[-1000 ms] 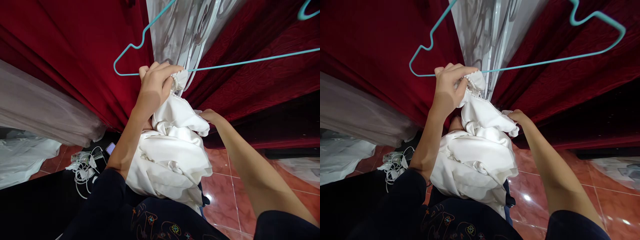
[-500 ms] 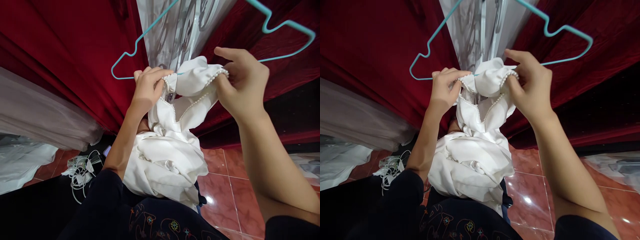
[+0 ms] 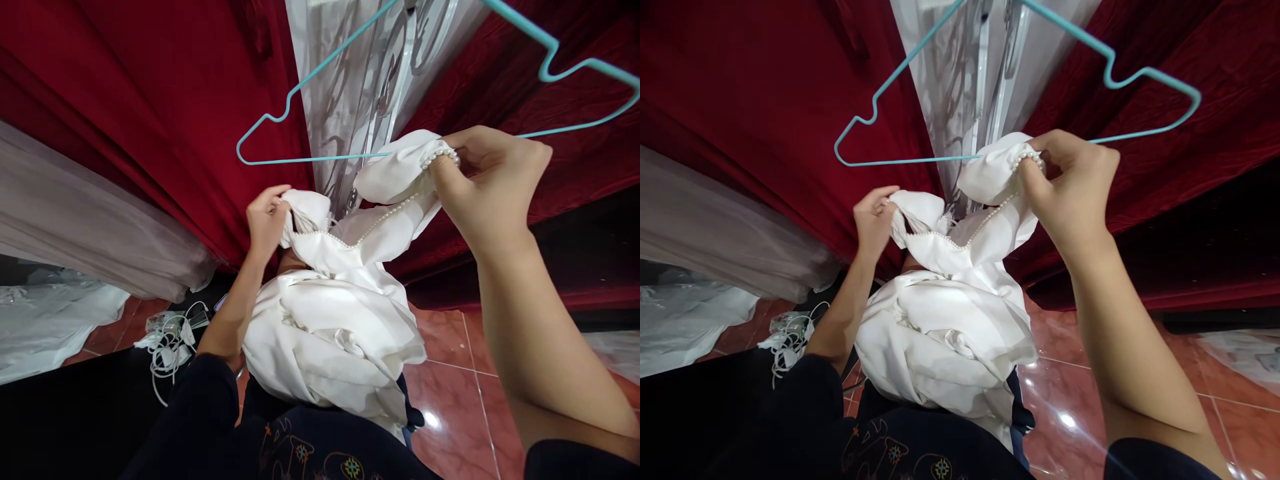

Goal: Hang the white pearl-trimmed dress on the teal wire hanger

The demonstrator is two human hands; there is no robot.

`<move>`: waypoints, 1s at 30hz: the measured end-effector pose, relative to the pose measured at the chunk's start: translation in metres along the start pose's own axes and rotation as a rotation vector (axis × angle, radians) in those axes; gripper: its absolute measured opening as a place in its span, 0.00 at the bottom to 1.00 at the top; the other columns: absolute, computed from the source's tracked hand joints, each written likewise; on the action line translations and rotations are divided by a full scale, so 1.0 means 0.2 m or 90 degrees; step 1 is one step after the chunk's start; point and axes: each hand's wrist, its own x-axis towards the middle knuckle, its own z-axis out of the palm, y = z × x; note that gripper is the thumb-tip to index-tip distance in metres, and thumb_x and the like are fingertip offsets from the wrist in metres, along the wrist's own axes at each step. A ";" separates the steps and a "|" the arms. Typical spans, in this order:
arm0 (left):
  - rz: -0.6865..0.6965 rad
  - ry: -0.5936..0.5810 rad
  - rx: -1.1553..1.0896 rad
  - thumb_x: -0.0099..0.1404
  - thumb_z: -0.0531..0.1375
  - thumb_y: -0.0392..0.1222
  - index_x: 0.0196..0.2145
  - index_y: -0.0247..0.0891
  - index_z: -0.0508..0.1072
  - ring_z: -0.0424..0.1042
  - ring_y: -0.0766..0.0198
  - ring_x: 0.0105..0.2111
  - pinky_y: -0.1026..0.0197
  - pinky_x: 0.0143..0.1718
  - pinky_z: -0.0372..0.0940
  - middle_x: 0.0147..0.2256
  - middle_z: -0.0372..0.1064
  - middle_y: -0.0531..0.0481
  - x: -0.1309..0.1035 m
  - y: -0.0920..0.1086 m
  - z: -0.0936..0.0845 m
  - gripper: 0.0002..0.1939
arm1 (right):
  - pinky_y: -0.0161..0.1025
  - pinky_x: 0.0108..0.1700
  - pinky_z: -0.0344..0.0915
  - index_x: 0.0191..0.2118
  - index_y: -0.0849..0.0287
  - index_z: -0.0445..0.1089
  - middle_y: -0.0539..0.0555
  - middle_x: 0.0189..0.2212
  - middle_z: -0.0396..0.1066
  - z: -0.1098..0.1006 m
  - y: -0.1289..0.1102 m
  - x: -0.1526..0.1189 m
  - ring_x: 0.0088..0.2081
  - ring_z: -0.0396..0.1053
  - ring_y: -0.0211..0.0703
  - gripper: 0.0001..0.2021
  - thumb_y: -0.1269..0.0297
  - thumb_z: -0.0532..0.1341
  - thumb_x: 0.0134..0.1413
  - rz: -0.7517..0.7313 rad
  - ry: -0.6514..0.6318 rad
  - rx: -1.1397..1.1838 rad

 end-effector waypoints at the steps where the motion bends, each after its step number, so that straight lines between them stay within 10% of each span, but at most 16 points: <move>1: -0.052 0.036 -0.043 0.67 0.62 0.47 0.44 0.43 0.80 0.75 0.60 0.31 0.56 0.31 0.69 0.29 0.76 0.53 0.07 -0.03 -0.04 0.11 | 0.35 0.31 0.55 0.36 0.62 0.80 0.51 0.25 0.73 0.00 0.00 0.00 0.25 0.63 0.31 0.09 0.72 0.62 0.52 -0.001 0.003 0.002; 4: -0.023 0.117 -0.079 0.71 0.65 0.62 0.38 0.46 0.79 0.72 0.70 0.38 0.56 0.36 0.70 0.31 0.75 0.60 0.31 -0.04 -0.19 0.17 | 0.35 0.31 0.56 0.36 0.62 0.80 0.52 0.26 0.74 -0.01 0.00 0.00 0.26 0.65 0.33 0.09 0.73 0.63 0.52 -0.001 0.003 0.011; 9: 0.127 0.185 -0.021 0.66 0.62 0.38 0.43 0.41 0.78 0.77 0.56 0.42 0.48 0.47 0.72 0.35 0.74 0.52 0.64 0.24 -0.31 0.08 | 0.35 0.30 0.56 0.35 0.63 0.80 0.52 0.25 0.74 -0.01 -0.02 -0.01 0.26 0.65 0.33 0.07 0.73 0.63 0.52 0.006 -0.005 0.025; 15: 0.114 -0.037 -0.036 0.70 0.64 0.49 0.51 0.46 0.77 0.79 0.55 0.46 0.51 0.42 0.73 0.43 0.77 0.56 0.77 0.48 -0.17 0.14 | 0.33 0.29 0.53 0.33 0.62 0.78 0.49 0.23 0.70 0.00 -0.05 -0.01 0.25 0.60 0.30 0.09 0.69 0.60 0.52 0.018 -0.016 -0.001; 17: 0.156 -0.097 -0.072 0.76 0.53 0.45 0.58 0.49 0.74 0.77 0.52 0.55 0.49 0.46 0.72 0.50 0.75 0.57 0.74 0.50 -0.12 0.17 | 0.32 0.29 0.52 0.32 0.61 0.78 0.48 0.22 0.68 0.00 -0.04 -0.01 0.24 0.58 0.30 0.09 0.68 0.59 0.50 0.006 0.001 -0.015; 21: 0.529 0.072 -0.141 0.84 0.49 0.46 0.52 0.49 0.68 0.75 0.66 0.49 0.55 0.53 0.73 0.47 0.72 0.54 0.53 0.53 0.05 0.09 | 0.32 0.28 0.52 0.31 0.62 0.78 0.47 0.20 0.67 0.00 -0.02 0.01 0.22 0.58 0.30 0.09 0.67 0.59 0.48 -0.029 0.015 -0.005; 25: 0.537 -0.168 0.058 0.80 0.49 0.35 0.51 0.43 0.71 0.75 0.61 0.49 0.55 0.54 0.71 0.49 0.76 0.48 0.26 0.51 0.27 0.13 | 0.34 0.29 0.53 0.34 0.62 0.79 0.49 0.22 0.69 0.01 0.00 0.02 0.24 0.59 0.31 0.10 0.68 0.60 0.50 -0.035 0.019 0.022; 30: 0.496 -0.168 0.141 0.74 0.48 0.25 0.50 0.39 0.77 0.76 0.58 0.46 0.54 0.52 0.69 0.46 0.79 0.49 0.17 0.43 0.37 0.21 | 0.34 0.29 0.56 0.52 0.59 0.77 0.47 0.26 0.66 -0.01 0.13 -0.09 0.25 0.60 0.32 0.22 0.71 0.61 0.49 -0.073 0.068 0.067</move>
